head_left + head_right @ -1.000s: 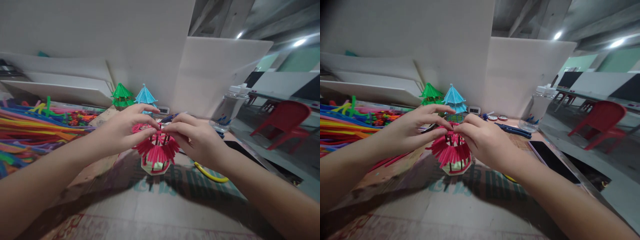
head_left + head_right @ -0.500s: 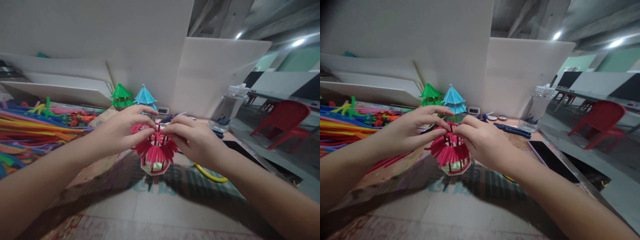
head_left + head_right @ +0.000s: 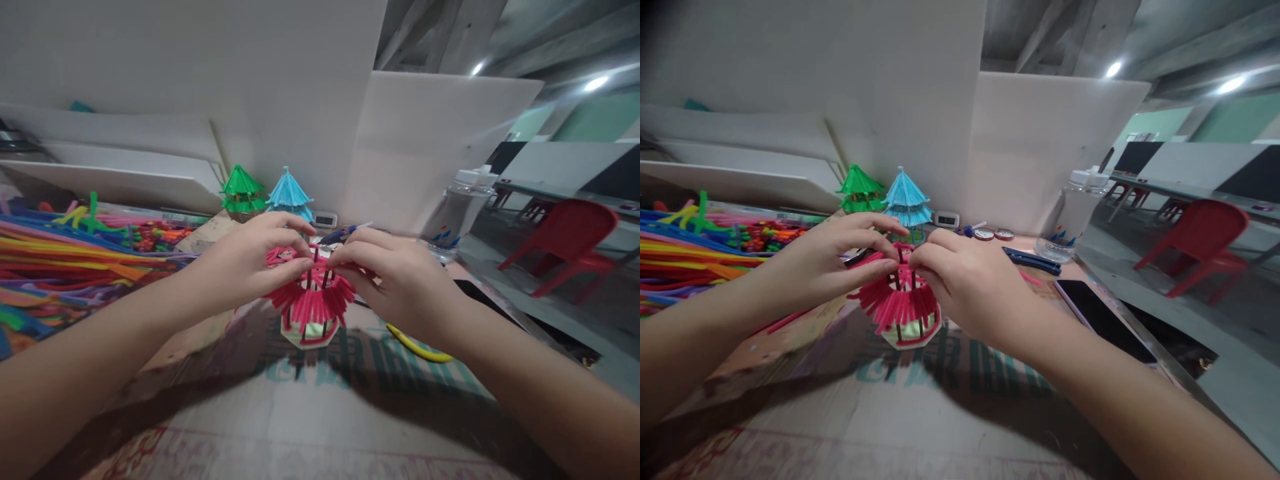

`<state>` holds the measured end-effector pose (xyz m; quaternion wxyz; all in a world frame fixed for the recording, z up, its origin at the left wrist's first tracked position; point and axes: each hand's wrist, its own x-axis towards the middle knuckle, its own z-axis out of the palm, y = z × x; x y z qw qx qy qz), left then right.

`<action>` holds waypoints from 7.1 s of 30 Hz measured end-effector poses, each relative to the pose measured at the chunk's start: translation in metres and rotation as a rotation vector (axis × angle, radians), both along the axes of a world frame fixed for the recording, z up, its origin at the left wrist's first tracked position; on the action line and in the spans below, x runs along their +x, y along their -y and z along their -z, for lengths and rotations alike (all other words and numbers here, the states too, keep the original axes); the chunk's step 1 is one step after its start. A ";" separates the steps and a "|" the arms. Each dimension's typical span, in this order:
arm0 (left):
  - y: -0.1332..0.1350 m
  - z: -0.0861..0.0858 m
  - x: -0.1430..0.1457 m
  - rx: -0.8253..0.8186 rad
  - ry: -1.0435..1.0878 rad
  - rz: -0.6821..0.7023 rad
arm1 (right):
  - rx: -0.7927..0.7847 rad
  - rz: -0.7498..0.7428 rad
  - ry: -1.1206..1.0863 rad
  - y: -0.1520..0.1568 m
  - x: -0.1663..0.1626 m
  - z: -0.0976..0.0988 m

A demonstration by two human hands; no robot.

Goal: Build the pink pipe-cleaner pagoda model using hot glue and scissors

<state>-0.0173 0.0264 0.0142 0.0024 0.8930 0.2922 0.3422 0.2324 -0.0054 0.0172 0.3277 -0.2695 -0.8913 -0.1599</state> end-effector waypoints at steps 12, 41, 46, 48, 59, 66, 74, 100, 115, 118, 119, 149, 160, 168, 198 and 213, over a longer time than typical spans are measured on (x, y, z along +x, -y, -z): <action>0.002 -0.002 -0.001 0.005 -0.030 -0.001 | -0.204 -0.055 -0.110 -0.007 -0.001 0.003; 0.000 0.000 -0.001 0.093 -0.042 0.018 | -0.343 -0.019 -0.142 -0.007 -0.005 0.006; 0.003 0.000 0.000 0.063 -0.058 0.015 | -0.231 -0.050 -0.177 -0.004 0.000 -0.003; 0.005 0.002 0.004 0.045 -0.053 0.038 | -0.209 -0.039 -0.225 -0.001 0.002 -0.006; 0.003 0.013 0.024 0.002 0.053 0.084 | -0.141 -0.001 -0.184 0.007 0.006 -0.011; 0.006 0.012 0.022 -0.008 0.016 0.077 | -0.148 -0.012 -0.160 0.002 0.005 -0.009; 0.013 -0.007 0.005 0.095 0.028 -0.017 | -0.174 -0.015 -0.158 -0.002 0.001 -0.006; 0.007 -0.004 -0.002 0.093 -0.063 -0.023 | -0.117 0.004 -0.042 -0.004 -0.006 0.006; 0.005 -0.003 0.000 0.084 -0.034 0.001 | -0.155 -0.065 -0.068 -0.003 -0.004 0.005; 0.005 -0.003 0.000 0.085 -0.040 -0.001 | -0.165 -0.057 -0.061 -0.005 -0.004 0.005; 0.004 -0.003 0.000 0.089 -0.044 0.002 | -0.171 -0.053 -0.057 -0.005 -0.004 0.005; 0.005 -0.004 0.001 0.143 -0.090 0.016 | 0.029 -0.077 0.001 -0.004 -0.002 0.004; 0.006 -0.007 0.001 0.134 -0.114 0.024 | 0.001 -0.075 -0.003 -0.004 -0.002 0.004; 0.004 -0.003 0.001 0.146 -0.093 0.010 | -0.085 -0.092 -0.038 -0.006 -0.002 0.001; 0.004 -0.005 0.003 0.132 -0.124 0.011 | -0.569 -0.059 -0.248 -0.006 -0.007 0.004; 0.004 -0.007 0.003 0.142 -0.150 0.005 | -0.523 -0.059 -0.234 -0.005 -0.005 0.004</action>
